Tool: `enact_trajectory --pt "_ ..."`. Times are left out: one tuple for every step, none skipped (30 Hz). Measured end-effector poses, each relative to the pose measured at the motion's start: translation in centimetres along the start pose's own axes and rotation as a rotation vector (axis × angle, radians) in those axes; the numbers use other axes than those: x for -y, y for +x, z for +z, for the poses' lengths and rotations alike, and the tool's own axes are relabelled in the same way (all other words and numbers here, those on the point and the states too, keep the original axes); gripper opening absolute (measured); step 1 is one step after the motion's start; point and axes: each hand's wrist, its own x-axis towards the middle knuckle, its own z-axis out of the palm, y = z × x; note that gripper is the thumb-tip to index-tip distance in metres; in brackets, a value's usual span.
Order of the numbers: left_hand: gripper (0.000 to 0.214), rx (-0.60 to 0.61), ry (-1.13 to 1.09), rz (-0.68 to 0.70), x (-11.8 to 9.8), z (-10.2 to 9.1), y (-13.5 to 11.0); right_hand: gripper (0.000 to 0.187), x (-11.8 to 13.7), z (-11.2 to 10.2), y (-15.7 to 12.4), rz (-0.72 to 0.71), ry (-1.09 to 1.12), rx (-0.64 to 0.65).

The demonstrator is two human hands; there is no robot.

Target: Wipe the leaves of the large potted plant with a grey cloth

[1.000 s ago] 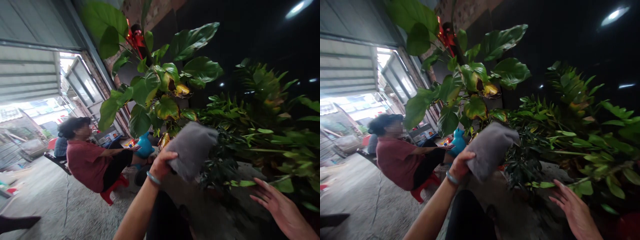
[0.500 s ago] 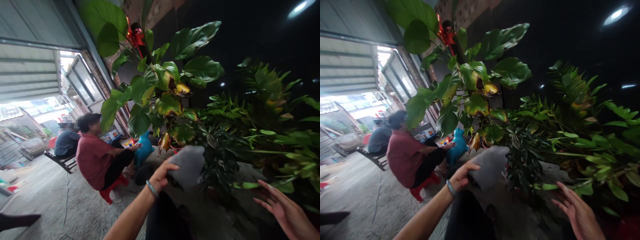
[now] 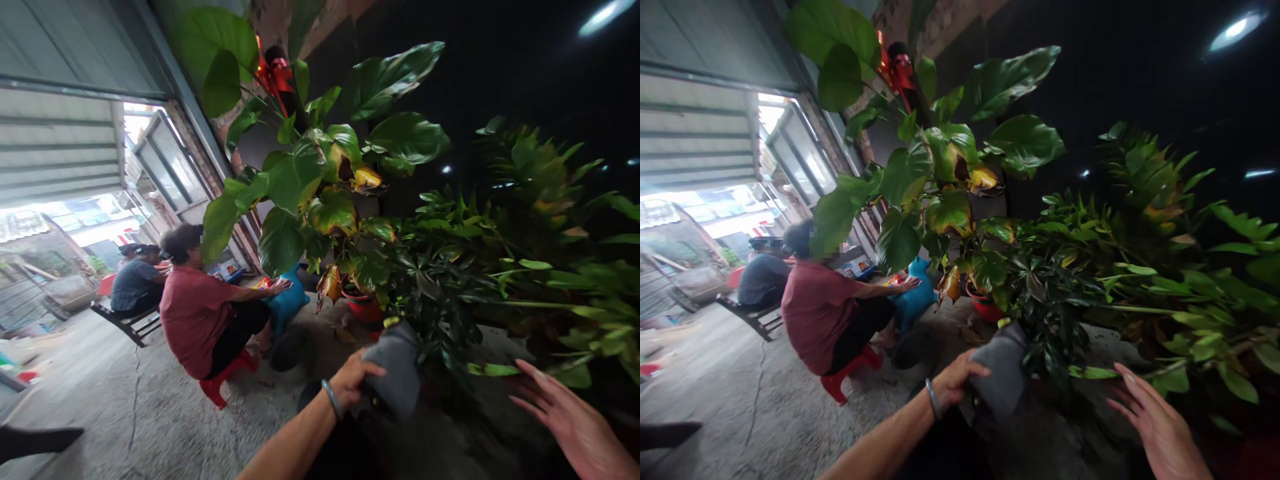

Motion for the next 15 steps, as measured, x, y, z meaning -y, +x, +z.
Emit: enact_trajectory --pt "0.030 -0.010 0.027 -0.057 1.0 -0.7 -0.6 0.036 0.1 -0.2 0.0 0.002 0.007 -0.002" --pt "0.029 -0.022 0.047 -0.093 1.4 -1.3 -1.2 0.037 0.1 -0.3 0.0 0.005 0.012 0.002" --pt "0.030 -0.044 0.053 -0.102 1.4 -1.7 -1.6 0.036 0.2 -0.4 -0.1 0.005 0.015 0.005" --pt "0.031 -0.064 0.041 -0.074 0.9 -2.0 -1.9 0.035 0.2 -0.4 -0.1 -0.001 0.016 0.004" --pt "0.032 -0.079 0.021 -0.025 0.0 -2.1 -2.0 0.035 0.3 -0.4 -0.2 -0.010 0.011 -0.001" --pt "0.033 -0.095 -0.005 0.036 -1.2 -2.0 -2.0 0.035 0.3 -0.3 -0.2 -0.020 0.000 -0.003" --pt "0.036 -0.113 -0.032 0.105 -2.6 -1.8 -1.8 0.034 0.2 -0.2 -0.2 -0.031 -0.010 -0.005" --pt "0.039 -0.136 -0.058 0.186 -3.9 -1.4 -1.6 0.034 0.2 0.0 -0.3 -0.041 -0.018 -0.005" --pt "0.043 -0.158 -0.078 0.269 -5.0 -0.9 -1.2 0.034 0.2 0.1 -0.3 -0.051 -0.023 -0.004" --pt "0.045 -0.171 -0.093 0.334 -5.8 -0.4 -0.8 0.034 0.1 0.3 -0.3 -0.059 -0.023 -0.002" --pt "0.047 -0.175 -0.104 0.373 -6.2 0.2 -0.3 0.033 0.1 0.4 -0.3 -0.066 -0.019 0.002" --pt "0.047 -0.166 -0.110 0.377 -6.2 0.7 0.1 0.032 0.1 0.5 -0.3 -0.070 -0.015 0.002" --pt "0.045 -0.152 -0.105 0.347 -5.7 1.2 0.4 0.032 0.0 0.6 -0.3 -0.067 -0.011 0.003" --pt "0.042 -0.133 -0.093 0.307 -4.9 1.6 0.5 0.032 0.0 0.6 -0.3 -0.060 -0.010 0.004" --pt "0.039 -0.105 -0.067 0.259 -3.8 1.8 0.5 0.032 0.0 0.5 -0.2 -0.055 -0.009 0.004"
